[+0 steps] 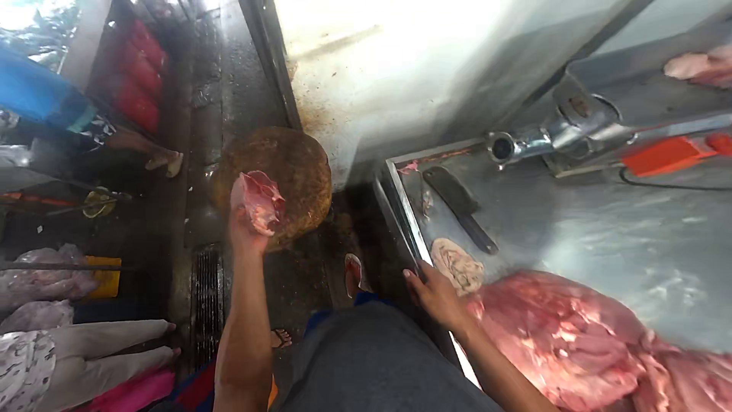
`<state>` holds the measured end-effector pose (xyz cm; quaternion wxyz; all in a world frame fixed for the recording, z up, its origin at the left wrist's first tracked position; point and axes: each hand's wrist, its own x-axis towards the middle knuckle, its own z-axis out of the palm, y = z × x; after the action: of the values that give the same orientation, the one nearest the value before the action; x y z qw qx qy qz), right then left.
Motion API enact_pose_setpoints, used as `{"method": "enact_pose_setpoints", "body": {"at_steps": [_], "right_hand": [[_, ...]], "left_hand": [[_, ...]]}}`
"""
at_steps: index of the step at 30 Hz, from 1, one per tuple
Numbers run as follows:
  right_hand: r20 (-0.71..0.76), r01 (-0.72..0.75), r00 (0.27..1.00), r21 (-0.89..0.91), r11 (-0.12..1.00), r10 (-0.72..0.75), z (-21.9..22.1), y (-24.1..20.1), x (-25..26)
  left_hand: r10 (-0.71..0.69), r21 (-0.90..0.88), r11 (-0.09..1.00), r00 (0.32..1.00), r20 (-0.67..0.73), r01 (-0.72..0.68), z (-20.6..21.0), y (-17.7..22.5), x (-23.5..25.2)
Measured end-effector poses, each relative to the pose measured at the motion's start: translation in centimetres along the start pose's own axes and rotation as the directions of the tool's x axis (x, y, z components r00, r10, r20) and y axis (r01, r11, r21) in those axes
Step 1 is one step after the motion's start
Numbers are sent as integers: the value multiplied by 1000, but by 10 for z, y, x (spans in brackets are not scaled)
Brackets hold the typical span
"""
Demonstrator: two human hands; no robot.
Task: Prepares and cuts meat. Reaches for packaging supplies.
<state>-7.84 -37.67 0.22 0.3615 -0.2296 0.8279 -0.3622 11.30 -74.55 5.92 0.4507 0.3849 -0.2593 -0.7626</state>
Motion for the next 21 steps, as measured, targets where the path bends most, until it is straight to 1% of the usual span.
{"method": "enact_pose_setpoints", "body": {"at_steps": [2, 3, 4, 5, 6, 7, 8, 9, 10, 11, 12, 13, 15, 16, 17, 19, 21], "right_hand": [[58, 20, 998, -5, 1000, -20, 3, -24, 30], [81, 27, 996, -25, 999, -25, 3, -36, 45], [106, 30, 994, -56, 998, -24, 3, -45, 61], [136, 33, 991, -91, 995, -21, 3, -51, 75], [166, 40, 986, -123, 992, -19, 3, -55, 86], [190, 46, 982, -153, 987, -17, 3, -58, 98], [206, 48, 978, -176, 983, -11, 2, -64, 110], [214, 47, 977, -193, 980, -5, 0, -70, 121], [221, 46, 975, -204, 978, 0, 0, -75, 129], [232, 46, 973, -220, 975, 7, 2, -77, 135], [250, 52, 968, -249, 967, 13, 5, -79, 142], [277, 60, 961, -292, 955, 25, 9, -85, 149], [341, 71, 937, -388, 919, 71, 23, -104, 161], [369, 80, 925, -424, 902, 91, 32, -116, 165], [390, 83, 914, -453, 888, 114, 43, -128, 168], [415, 83, 896, -505, 859, 157, 71, -148, 170], [409, 67, 891, -546, 835, 196, 104, -162, 171]], "left_hand": [[13, -21, 1000, 999, 43, -12, 12, 12, 36], [3, -1, 1000, 999, 52, -3, 11, 12, 54], [-27, 49, 998, 999, 32, 25, 0, 5, 70], [-81, 134, 987, 996, -29, 84, -21, -8, 80], [-150, 247, 953, 981, -124, 177, -51, -26, 84], [-216, 356, 890, 951, -221, 285, -82, -42, 79], [-253, 449, 809, 914, -317, 379, -103, -51, 71], [-245, 527, 732, 888, -388, 432, -112, -53, 64], [-211, 582, 683, 882, -420, 441, -117, -51, 61], [-169, 630, 656, 894, -415, 416, -119, -45, 61], [-112, 688, 629, 918, -381, 362, -119, -37, 66], [-47, 759, 580, 943, -330, 295, -117, -27, 77], [37, 874, 434, 965, -259, 218, -106, -9, 108], [39, 903, 378, 971, -236, 205, -101, -5, 125], [20, 917, 344, 975, -219, 199, -95, -6, 141], [-23, 937, 297, 982, -187, 185, -86, -17, 164], [-7, 964, 216, 988, -157, 155, -78, -33, 178]]}}
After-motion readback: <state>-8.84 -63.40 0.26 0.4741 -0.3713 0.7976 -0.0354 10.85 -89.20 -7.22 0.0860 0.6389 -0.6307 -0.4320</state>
